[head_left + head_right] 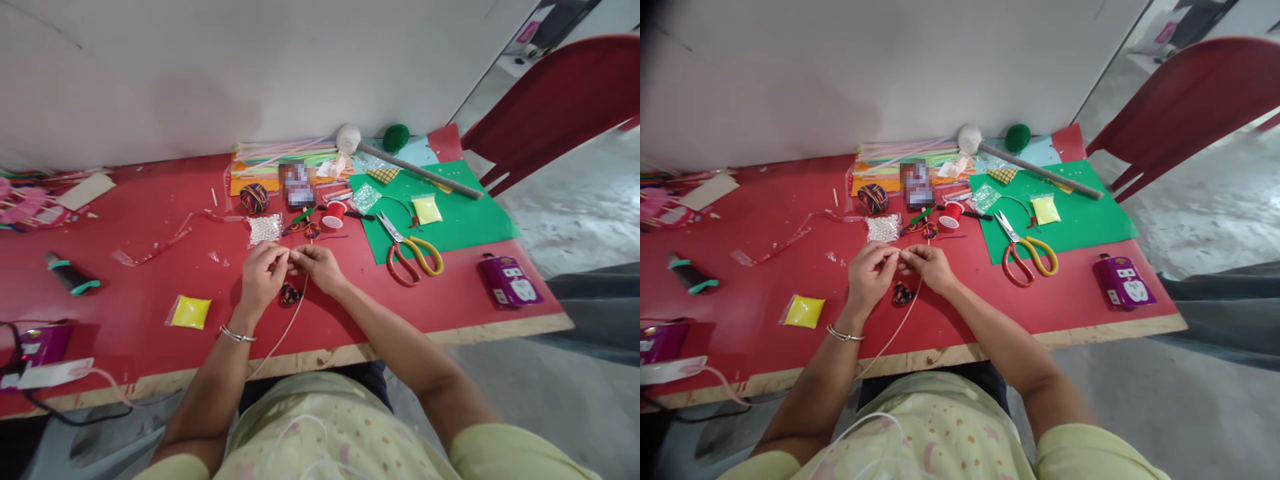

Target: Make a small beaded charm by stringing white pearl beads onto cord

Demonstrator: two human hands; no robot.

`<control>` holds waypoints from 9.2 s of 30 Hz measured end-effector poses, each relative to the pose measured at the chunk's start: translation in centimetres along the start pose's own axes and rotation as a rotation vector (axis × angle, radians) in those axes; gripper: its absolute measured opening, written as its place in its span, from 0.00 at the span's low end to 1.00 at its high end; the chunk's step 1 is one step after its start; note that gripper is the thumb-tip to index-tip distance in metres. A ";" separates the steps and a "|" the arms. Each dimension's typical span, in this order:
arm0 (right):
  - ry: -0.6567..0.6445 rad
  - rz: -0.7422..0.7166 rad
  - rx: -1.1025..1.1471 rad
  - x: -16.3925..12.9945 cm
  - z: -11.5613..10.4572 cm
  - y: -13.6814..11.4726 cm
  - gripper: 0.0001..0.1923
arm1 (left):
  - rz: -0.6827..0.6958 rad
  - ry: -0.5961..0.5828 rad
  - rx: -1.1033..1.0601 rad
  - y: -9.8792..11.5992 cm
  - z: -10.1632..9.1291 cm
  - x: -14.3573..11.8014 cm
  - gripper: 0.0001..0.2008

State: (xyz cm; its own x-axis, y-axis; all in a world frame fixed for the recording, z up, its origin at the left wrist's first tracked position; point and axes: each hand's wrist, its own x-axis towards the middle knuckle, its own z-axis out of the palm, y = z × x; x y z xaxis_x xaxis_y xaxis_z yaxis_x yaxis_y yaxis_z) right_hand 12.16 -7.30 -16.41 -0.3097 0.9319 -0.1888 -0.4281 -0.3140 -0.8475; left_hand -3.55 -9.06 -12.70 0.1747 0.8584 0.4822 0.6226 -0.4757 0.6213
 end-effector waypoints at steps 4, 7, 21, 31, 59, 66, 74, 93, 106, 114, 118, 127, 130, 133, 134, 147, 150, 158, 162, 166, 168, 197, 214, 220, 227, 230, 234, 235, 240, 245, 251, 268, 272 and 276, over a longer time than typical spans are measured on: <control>-0.003 -0.012 -0.014 -0.2 0.2 -0.1 0.24 | -0.002 0.029 0.019 -0.1 0.3 -0.1 0.06; -0.012 -0.018 -0.020 -0.4 0.2 -0.1 0.22 | -0.010 0.055 0.028 0.0 0.4 -0.1 0.06; -0.023 -0.038 -0.074 -0.5 0.2 -0.4 0.24 | -0.129 0.051 -0.087 0.1 0.5 -0.1 0.08; -0.019 -0.095 -0.231 -0.7 0.1 -0.5 0.23 | -0.260 0.065 -0.304 -0.4 1.2 -0.1 0.10; 0.095 -0.281 -0.447 -1.0 -0.4 -0.7 0.11 | -0.455 0.131 -0.548 -1.5 3.8 -1.0 0.12; 0.092 -0.354 -0.591 -1.2 -0.4 -1.2 0.12 | -0.538 0.201 -0.589 -1.0 3.4 -0.7 0.11; 0.203 -0.518 -0.717 -1.4 -0.5 -1.7 0.12 | -0.597 0.191 -0.629 -1.6 3.4 -0.7 0.14; 0.142 -0.558 -0.704 -1.1 -0.9 -1.4 0.11 | -0.512 0.112 -0.534 -0.9 3.0 -0.6 0.12; 0.110 -0.507 -0.589 -1.2 -0.8 -1.9 0.11 | -0.516 0.117 -0.494 -1.0 3.0 -0.8 0.11; 0.112 -0.446 -0.563 -1.3 -0.8 -1.8 0.13 | -0.551 0.130 -0.533 -0.9 3.1 -0.7 0.11; 0.105 -0.453 -0.571 -1.3 -0.8 -1.9 0.13 | -0.554 0.122 -0.533 -1.2 3.2 -0.9 0.11; 0.111 -0.454 -0.572 -1.3 -0.9 -1.8 0.12 | -0.565 0.113 -0.531 -1.0 3.1 -0.8 0.12; 0.112 -0.451 -0.598 -1.3 -0.9 -1.9 0.12 | -0.563 0.111 -0.529 -1.1 3.1 -0.9 0.12; 0.112 -0.448 -0.613 -1.3 -0.9 -1.9 0.12 | -0.569 0.115 -0.524 -1.1 3.1 -0.9 0.12; 0.113 -0.449 -0.616 -1.3 -0.9 -1.9 0.13 | -0.570 0.116 -0.525 -1.1 3.1 -0.9 0.12; 0.103 -0.440 -0.615 -1.2 -1.1 -1.8 0.12 | -0.587 0.117 -0.559 -1.0 3.2 -0.8 0.11; 0.101 -0.435 -0.632 -1.1 -1.1 -1.8 0.12 | -0.583 0.115 -0.557 -1.1 3.2 -0.9 0.11; 0.075 -0.435 -0.622 -1.0 -1.2 -1.8 0.13 | -0.602 0.134 -0.595 -0.8 3.3 -0.8 0.11; 0.070 -0.408 -0.579 -0.7 -1.3 -1.4 0.13 | -0.607 0.137 -0.617 -0.8 3.2 -0.7 0.12; 0.073 -0.386 -0.521 -0.5 -1.4 -1.0 0.14 | -0.613 0.135 -0.625 -0.8 3.2 -0.8 0.12; 0.076 -0.367 -0.497 -0.4 -1.4 -0.8 0.14 | -0.614 0.136 -0.631 -0.8 3.3 -0.8 0.13; -0.227 -0.098 -0.444 -1.1 -1.5 -1.8 0.25 | -0.254 -0.058 -0.343 0.3 0.4 -0.2 0.09; -0.277 0.003 -0.280 -1.3 -1.1 -2.0 0.26 | -0.318 -0.016 -0.526 0.8 1.5 -0.8 0.08; -0.290 0.011 -0.298 -1.2 -1.1 -2.1 0.25 | -0.464 -0.070 -0.716 0.4 1.9 -1.2 0.09; -0.276 -0.004 -0.304 -1.3 -0.9 -2.1 0.25 | -0.451 -0.064 -0.717 -0.1 2.2 -1.1 0.11; -0.216 -0.006 -0.307 -1.2 -0.9 -1.8 0.24 | -0.406 0.008 -0.615 -0.5 2.4 -1.0 0.11; -0.159 -0.058 -0.384 -1.0 -0.8 -1.5 0.23 | -0.321 0.133 -0.396 -1.0 2.5 -0.9 0.11; -0.145 -0.085 -0.418 -1.0 -0.8 -1.4 0.22 | -0.318 0.134 -0.379 -1.1 2.6 -0.9 0.11; -0.132 -0.161 -0.535 -1.2 -0.8 -1.6 0.18 | -0.296 0.133 -0.293 -1.1 2.8 -1.0 0.10; -0.145 -0.157 -0.558 -1.2 -1.0 -1.8 0.17 | -0.342 0.155 -0.284 -1.3 2.9 -1.2 0.11; -0.110 -0.102 -0.501 -1.1 -0.9 -1.6 0.19 | -0.498 0.165 -0.541 -1.2 3.0 -1.3 0.16; -0.051 -0.163 -0.576 -1.0 -1.0 -1.3 0.14 | -0.190 0.063 -0.196 0.0 1.7 -0.6 0.07; -0.054 -0.217 -0.630 -1.0 -1.0 -1.2 0.13 | -0.161 0.092 -0.117 -0.3 2.0 -0.8 0.06; -0.067 -0.222 -0.652 -1.0 -1.1 -1.1 0.12 | -0.215 0.127 -0.112 -0.4 2.5 -1.1 0.05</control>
State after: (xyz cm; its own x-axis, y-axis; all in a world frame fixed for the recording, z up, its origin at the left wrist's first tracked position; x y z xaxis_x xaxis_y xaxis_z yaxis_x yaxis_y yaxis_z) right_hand 13.88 -7.69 -15.79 -0.3341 0.9418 0.0372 0.1038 0.0760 -0.9917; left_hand -2.06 -9.32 -15.02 -0.0540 0.9142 0.4016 0.5454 -0.3099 0.7788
